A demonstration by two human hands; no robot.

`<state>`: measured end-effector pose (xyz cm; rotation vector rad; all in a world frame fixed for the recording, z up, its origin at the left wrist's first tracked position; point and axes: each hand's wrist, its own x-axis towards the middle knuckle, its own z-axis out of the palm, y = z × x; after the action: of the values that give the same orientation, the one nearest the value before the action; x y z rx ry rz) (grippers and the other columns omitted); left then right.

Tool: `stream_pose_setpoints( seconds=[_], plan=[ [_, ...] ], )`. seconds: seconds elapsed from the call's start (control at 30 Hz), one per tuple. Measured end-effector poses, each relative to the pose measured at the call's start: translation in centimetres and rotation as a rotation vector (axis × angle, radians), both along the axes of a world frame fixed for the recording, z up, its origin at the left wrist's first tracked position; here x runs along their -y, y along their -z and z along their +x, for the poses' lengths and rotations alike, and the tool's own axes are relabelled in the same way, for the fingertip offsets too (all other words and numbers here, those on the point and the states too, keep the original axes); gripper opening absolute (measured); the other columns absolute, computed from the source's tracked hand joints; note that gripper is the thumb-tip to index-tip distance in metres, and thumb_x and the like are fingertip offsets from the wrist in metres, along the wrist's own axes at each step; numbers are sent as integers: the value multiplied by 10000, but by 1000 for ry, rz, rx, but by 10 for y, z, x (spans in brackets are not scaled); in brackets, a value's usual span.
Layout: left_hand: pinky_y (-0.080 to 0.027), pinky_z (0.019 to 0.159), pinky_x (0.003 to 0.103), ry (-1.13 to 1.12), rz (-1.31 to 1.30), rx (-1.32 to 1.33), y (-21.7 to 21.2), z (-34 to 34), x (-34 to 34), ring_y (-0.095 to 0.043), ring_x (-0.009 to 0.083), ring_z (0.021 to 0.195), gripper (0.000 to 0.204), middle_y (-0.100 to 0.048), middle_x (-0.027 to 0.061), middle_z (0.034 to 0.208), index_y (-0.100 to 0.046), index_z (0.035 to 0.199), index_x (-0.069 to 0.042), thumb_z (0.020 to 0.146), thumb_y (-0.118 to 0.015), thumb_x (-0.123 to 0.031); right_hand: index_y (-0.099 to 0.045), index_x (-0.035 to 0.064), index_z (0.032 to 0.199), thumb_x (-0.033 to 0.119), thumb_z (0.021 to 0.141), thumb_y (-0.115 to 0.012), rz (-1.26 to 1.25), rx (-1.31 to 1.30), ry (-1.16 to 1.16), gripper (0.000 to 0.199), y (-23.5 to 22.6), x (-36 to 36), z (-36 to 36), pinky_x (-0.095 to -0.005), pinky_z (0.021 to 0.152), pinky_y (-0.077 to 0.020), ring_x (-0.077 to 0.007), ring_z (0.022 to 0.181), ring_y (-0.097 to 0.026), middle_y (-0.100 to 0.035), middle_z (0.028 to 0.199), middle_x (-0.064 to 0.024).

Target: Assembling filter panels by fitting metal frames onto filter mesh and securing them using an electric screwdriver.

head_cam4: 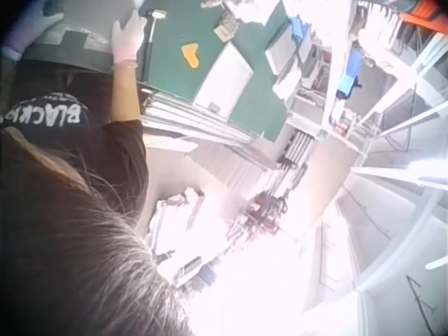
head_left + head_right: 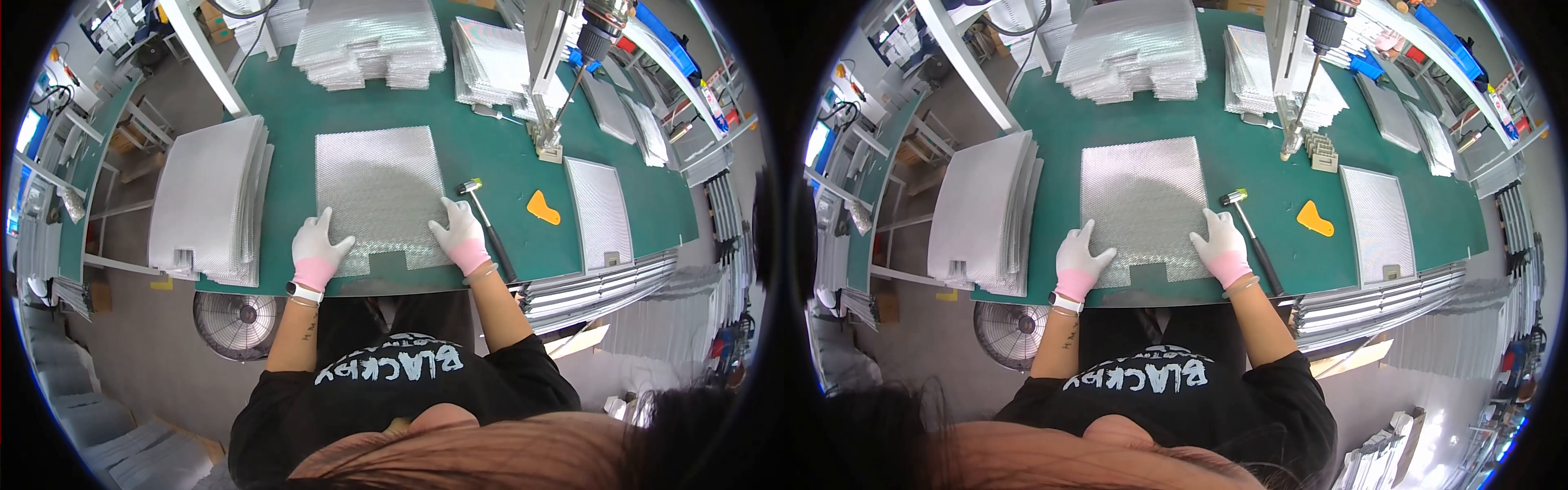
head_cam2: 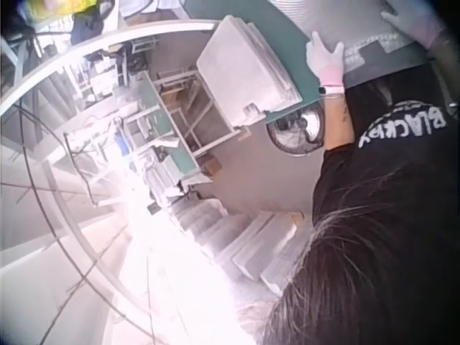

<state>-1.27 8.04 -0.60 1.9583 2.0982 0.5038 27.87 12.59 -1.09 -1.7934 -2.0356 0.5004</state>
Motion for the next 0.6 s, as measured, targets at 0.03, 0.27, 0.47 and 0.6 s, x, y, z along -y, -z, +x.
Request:
stream_pose_setpoints(
  seconds=[0.03, 0.27, 0.47, 0.6],
  plan=[
    [-497, 923, 412, -3, -2, 16, -1, 0, -1, -602, 345, 1093, 774, -602, 214, 1185, -527, 1370, -35, 757, -763, -445, -483, 44, 1357, 309, 857, -694, -5, -7, -11, 604, -1, 0, 1, -412, 871, -522, -371, 1044, -603, -530, 1207, -206],
    [-492, 932, 413, -7, -62, 57, -5, 0, -7, -602, 347, 1084, 795, -600, 214, 1177, -552, 1354, -56, 705, -806, -438, -500, 61, 1355, 357, 870, -672, -95, 57, -26, 594, -17, -10, 9, -418, 888, -517, -371, 1081, -592, -536, 1217, -216],
    [-301, 1119, 530, 133, 84, -253, -25, -4, -19, -377, 426, 1340, 824, -448, 225, 1414, -563, 1367, -173, 634, -856, -410, -682, 116, 1008, 163, 829, -582, 354, 261, 170, 211, -39, -115, 106, -454, 796, -530, -349, 879, -645, -665, 946, -147],
    [-149, 1173, 586, 352, -51, -164, -7, -14, -31, -278, 426, 1410, 744, -418, 175, 1479, -576, 1352, -199, 688, -808, -442, -530, 152, 1345, 362, 814, -685, 343, 575, 369, 592, 5, -155, 242, -478, 965, -480, -407, 1142, -558, -492, 1363, -173]
  ],
)
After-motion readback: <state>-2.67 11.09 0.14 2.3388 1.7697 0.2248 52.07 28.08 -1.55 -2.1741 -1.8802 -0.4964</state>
